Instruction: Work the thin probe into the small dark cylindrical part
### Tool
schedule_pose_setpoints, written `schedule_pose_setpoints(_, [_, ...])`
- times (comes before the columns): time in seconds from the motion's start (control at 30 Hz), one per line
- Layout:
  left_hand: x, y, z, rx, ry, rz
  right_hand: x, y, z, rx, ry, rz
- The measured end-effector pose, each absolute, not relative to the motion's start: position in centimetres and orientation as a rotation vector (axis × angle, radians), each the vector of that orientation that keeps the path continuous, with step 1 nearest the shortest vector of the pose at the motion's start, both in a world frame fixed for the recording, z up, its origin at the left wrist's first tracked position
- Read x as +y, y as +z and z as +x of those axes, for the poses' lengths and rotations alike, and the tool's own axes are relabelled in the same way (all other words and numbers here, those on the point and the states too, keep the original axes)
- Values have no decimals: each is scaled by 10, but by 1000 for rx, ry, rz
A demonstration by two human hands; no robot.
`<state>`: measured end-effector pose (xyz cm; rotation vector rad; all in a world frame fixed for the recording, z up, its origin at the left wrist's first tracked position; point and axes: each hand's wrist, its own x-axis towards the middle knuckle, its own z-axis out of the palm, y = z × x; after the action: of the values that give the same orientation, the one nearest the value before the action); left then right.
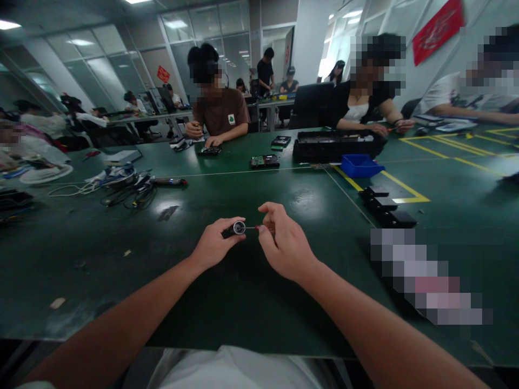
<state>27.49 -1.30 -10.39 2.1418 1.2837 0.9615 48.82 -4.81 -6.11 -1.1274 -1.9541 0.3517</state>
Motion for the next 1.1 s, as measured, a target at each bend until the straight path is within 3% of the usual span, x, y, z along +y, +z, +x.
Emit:
schedule_pose_setpoints(0.5, [-12, -102, 272, 1314, 972, 2138, -45, -61, 488, -1946, 315, -1124])
schedule_pose_setpoints(0.97, [-13, -100, 274, 1322, 948, 2148, -47, -62, 488, -1875, 411, -1122])
schedule_pose_setpoints(1.1, [-15, -98, 277, 1294, 929, 2217, -41, -66, 487, -1693, 572, -1117])
